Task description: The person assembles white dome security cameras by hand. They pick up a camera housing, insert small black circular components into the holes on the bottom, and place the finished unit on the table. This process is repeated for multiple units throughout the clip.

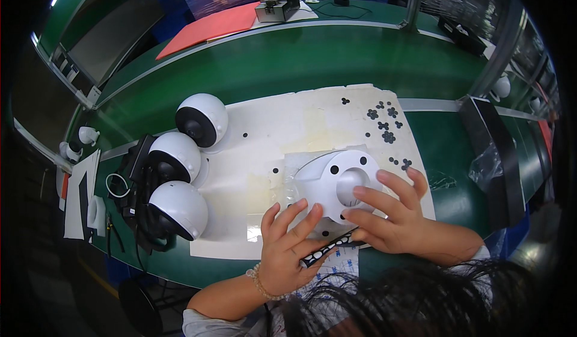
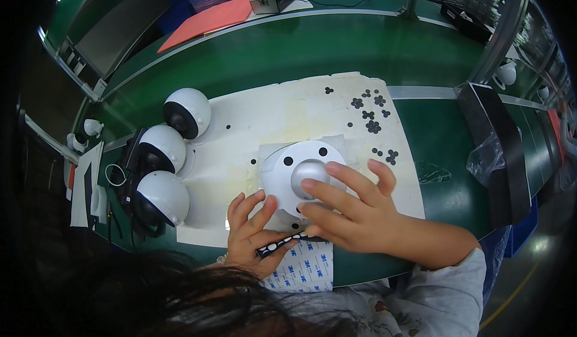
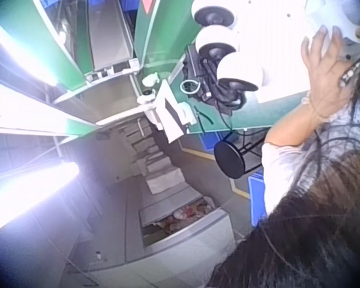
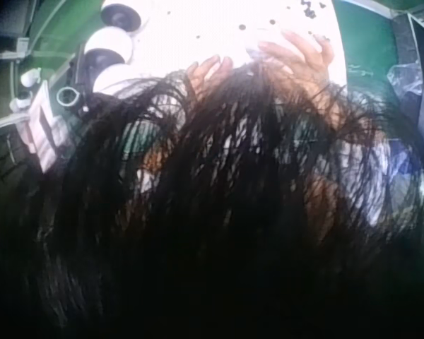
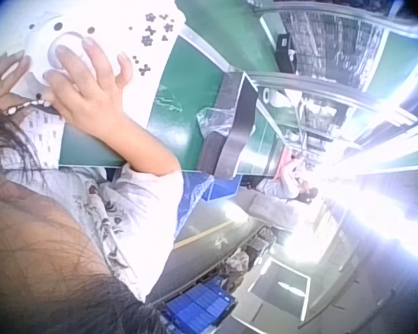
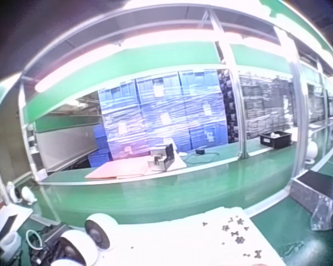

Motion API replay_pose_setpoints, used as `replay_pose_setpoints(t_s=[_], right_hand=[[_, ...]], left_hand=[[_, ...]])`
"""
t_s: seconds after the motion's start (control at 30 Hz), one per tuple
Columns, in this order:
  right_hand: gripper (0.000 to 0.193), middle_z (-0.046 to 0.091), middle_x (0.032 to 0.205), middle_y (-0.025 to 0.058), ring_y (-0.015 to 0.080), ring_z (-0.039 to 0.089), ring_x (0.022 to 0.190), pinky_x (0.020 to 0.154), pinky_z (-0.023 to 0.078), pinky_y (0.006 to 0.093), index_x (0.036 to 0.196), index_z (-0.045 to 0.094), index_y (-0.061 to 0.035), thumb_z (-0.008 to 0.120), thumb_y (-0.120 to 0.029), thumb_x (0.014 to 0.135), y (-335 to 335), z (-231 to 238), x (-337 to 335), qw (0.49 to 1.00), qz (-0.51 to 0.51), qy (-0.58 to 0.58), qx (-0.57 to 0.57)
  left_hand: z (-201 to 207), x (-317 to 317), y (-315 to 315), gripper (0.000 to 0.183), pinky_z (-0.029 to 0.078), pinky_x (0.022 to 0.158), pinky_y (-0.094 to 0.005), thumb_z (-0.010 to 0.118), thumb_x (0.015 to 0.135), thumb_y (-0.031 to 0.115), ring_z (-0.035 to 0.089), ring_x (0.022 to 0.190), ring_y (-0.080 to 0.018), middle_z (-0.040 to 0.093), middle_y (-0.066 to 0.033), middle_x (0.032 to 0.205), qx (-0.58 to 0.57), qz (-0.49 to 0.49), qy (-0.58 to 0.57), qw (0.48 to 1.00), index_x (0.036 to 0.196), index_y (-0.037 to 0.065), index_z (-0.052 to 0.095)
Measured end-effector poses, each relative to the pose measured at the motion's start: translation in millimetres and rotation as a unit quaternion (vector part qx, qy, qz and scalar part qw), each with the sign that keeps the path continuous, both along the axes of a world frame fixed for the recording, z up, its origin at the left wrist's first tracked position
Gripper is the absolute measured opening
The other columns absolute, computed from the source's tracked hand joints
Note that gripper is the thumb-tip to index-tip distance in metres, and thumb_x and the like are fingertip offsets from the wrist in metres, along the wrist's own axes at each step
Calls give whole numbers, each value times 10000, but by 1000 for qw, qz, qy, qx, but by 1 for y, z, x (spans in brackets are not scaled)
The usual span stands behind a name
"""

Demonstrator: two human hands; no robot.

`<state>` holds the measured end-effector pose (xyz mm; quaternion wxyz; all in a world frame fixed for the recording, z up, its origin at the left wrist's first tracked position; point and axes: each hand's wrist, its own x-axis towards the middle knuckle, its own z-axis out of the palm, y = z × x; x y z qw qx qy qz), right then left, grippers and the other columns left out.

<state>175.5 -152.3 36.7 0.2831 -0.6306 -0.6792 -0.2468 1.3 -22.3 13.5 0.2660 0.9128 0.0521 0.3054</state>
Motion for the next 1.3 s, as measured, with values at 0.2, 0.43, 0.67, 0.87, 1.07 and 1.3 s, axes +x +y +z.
replay_pose_setpoints(t_s=[0.2, 0.43, 0.67, 0.87, 1.07, 1.3], right_hand=[[329, 583, 1045, -44, 158, 479, 1028, 926, 181, 414, 1013, 587, -202, 666, -311, 713, -18, -10, -9, 998, 46, 43, -7], [321, 592, 849, -116, 83, 503, 889, 835, 225, 375, 994, 599, -194, 678, -210, 683, -16, -4, -11, 977, 94, 172, -83], [176, 577, 979, -150, 100, 489, 936, 878, 228, 402, 815, 651, -219, 685, -186, 646, -19, -13, -3, 978, 138, -78, 133], [77, 481, 1188, 65, 290, 372, 1141, 956, 236, 415, 831, 597, -131, 604, -138, 755, -13, -8, 11, 970, 63, 233, 17], [88, 421, 1250, 146, 347, 324, 1184, 993, 227, 425, 873, 549, -68, 550, -149, 836, -9, -6, 21, 935, 58, 343, -73], [80, 448, 1224, 130, 341, 353, 1171, 974, 247, 422, 855, 552, -71, 559, -146, 826, -9, -5, 21, 940, 62, 328, -70]], left_hand=[[0, 0, 1, 157, 182, 993, -451, 739, 646, 236, 340, 1232, -255, 470, -68, 1293, -48, -18, -6, 999, 725, 122, 666], [-2, 0, 4, 157, 151, 1005, -446, 743, 641, 262, 320, 1248, -270, 455, -84, 1307, -75, -45, -9, 996, 655, 120, 678], [-2, 0, 3, 162, 142, 1006, -447, 741, 633, 248, 323, 1246, -283, 454, -96, 1305, -52, -38, -9, 998, 660, 109, 662], [-2, 2, 2, 163, 162, 997, -451, 744, 623, 244, 347, 1227, -280, 476, -86, 1284, -15, -12, 7, 1000, 677, 115, 661], [-3, 1, 0, 165, 175, 992, -451, 747, 621, 249, 365, 1211, -273, 477, -77, 1284, 2, -3, -2, 1000, 699, 124, 673], [-3, 0, -1, 162, 179, 989, -448, 749, 624, 241, 375, 1206, -263, 480, -67, 1283, -5, 4, 5, 1000, 705, 122, 675]])
